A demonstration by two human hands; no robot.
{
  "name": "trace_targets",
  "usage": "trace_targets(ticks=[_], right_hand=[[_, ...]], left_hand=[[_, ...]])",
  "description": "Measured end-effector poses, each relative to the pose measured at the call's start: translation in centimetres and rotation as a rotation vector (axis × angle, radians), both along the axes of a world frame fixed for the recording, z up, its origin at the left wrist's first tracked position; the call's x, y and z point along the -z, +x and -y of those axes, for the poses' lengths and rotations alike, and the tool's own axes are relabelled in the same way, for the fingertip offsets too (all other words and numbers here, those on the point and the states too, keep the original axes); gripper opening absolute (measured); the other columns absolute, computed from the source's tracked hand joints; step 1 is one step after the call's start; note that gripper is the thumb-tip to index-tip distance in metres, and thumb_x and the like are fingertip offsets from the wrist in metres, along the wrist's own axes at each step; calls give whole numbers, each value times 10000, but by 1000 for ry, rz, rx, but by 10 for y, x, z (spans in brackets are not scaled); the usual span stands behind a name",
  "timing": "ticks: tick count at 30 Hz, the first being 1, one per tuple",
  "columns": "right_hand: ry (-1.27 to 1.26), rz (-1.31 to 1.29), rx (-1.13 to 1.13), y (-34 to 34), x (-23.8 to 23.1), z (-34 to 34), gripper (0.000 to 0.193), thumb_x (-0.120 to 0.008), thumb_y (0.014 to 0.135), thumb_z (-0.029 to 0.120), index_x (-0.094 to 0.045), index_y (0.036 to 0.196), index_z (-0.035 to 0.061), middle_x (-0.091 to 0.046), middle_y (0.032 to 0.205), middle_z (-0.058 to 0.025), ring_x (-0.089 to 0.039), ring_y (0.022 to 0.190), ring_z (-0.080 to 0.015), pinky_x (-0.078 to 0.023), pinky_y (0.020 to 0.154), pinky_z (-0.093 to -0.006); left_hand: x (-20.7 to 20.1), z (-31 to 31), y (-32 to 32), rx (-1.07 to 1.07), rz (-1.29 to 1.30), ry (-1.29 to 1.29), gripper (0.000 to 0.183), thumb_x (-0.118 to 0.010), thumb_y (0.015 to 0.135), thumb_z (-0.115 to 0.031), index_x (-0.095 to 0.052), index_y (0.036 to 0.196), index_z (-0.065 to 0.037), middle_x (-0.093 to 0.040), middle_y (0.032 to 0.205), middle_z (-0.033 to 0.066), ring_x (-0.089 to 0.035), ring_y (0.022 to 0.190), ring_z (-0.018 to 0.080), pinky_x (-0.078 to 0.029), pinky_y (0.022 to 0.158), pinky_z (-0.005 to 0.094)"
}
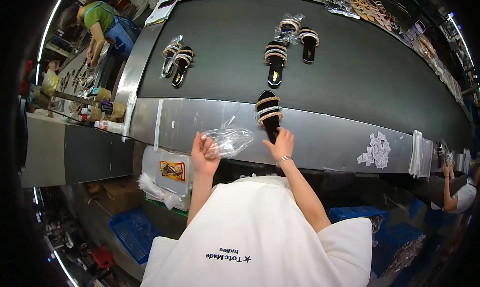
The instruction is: The person packages pairs of black and beige slippers into clear plastic bags. They pick up a pair of slippers from a metal table, place them into a bag, and seal it. The person repeats this process for multiple pairs, stacking the finished packages on the table.
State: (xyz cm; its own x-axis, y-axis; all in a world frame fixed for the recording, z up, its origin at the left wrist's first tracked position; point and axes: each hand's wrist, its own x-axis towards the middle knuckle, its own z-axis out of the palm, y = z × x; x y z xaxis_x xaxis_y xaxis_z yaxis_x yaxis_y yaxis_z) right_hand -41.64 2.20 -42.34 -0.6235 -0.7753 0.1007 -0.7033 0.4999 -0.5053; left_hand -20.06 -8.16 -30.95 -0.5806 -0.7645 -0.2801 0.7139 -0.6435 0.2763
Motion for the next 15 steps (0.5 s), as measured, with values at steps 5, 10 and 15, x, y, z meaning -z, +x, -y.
trace_targets(ticks=[5, 10, 15], right_hand=[[146, 200, -3, -30, 21, -9, 625, -821, 581, 240, -509, 1060, -13, -602, 814, -105, -595, 717, -210, -498, 685, -323], [-58, 1089, -151, -60, -32, -26, 534, -789, 649, 122, -455, 1054, 22, -594, 855, -79, -600, 654, -140, -529, 540, -287], [186, 414, -608, -97, -31, -72, 468, -670, 784, 152, -442, 1189, 95, -598, 902, -139, -627, 786, -260, -524, 674, -377]], left_hand=[[43, -1, -32, 56, 446, -64, 225, -502, 951, -293, -561, 897, -82, -452, 649, -37, -396, 487, 76, -326, 444, 212], [125, -10, -59, 57, 517, 209, 234, -555, 919, -329, -588, 998, -111, -493, 749, -36, -444, 558, 76, -353, 453, 201], [183, -19, -77, 12, 504, 345, 272, -560, 916, -337, -583, 1040, -95, -525, 747, -36, -456, 541, 60, -375, 444, 176]])
